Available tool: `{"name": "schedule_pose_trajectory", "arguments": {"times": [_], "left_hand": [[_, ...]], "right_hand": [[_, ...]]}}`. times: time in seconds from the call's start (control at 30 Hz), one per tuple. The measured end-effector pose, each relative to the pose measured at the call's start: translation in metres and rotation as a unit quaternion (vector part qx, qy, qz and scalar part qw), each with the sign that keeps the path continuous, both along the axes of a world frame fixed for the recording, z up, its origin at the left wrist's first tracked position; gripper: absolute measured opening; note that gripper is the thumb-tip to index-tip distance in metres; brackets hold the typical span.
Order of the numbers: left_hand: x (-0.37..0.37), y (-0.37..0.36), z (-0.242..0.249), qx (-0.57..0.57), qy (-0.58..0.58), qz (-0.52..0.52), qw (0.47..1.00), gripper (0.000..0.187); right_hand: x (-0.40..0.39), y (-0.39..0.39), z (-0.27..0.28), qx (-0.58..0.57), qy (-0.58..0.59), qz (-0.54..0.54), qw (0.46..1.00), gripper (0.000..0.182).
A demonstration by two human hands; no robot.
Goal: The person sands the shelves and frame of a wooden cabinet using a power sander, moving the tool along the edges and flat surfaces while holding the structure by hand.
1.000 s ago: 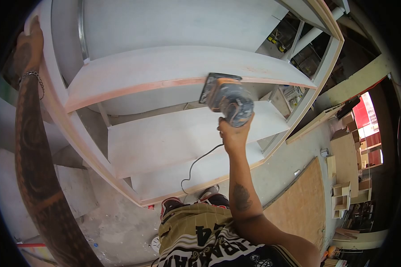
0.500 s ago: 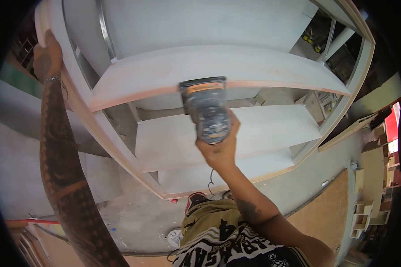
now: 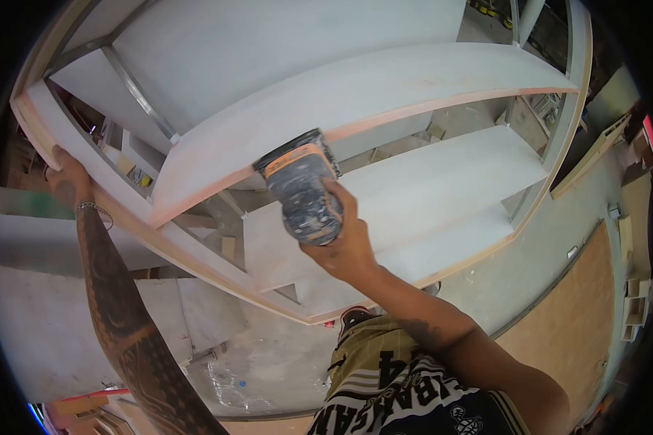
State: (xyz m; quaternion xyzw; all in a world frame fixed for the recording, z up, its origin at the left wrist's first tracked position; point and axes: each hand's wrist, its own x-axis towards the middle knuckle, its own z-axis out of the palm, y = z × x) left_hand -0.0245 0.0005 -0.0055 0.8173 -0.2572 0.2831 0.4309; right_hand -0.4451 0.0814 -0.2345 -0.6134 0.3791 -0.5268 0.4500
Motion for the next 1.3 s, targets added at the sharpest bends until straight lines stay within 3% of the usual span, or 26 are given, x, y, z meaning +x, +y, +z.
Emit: {"name": "schedule_pose_trajectory", "arguments": {"times": [0.5, 0.67, 0.77, 0.83, 1.1, 1.3], "left_hand": [[0.015, -0.001, -0.001, 0.006, -0.012, 0.002, 1.000, 0.079], [0.009, 0.002, -0.002, 0.005, -0.021, 0.004, 1.000, 0.080], [0.013, 0.000, -0.004, -0.005, -0.025, 0.005, 1.000, 0.081], [0.018, -0.002, -0.006, -0.014, -0.031, 0.010, 0.999, 0.082], [0.009, -0.001, -0.004, -0.002, -0.023, 0.034, 0.999, 0.083], [0.010, 0.002, -0.002, 0.025, -0.028, 0.043, 0.998, 0.085]], "right_hand": [[-0.086, -0.040, -0.006, -0.018, -0.081, -0.130, 0.988, 0.093], [-0.085, -0.036, -0.011, -0.009, -0.106, -0.107, 0.989, 0.094], [-0.077, -0.030, -0.010, -0.025, -0.057, -0.095, 0.994, 0.094], [-0.075, -0.029, -0.013, -0.002, -0.054, -0.041, 0.998, 0.095], [-0.092, -0.034, -0.012, 0.031, -0.068, -0.031, 0.997, 0.097], [-0.090, -0.032, -0.023, -0.007, -0.027, -0.039, 0.999, 0.097]]}}
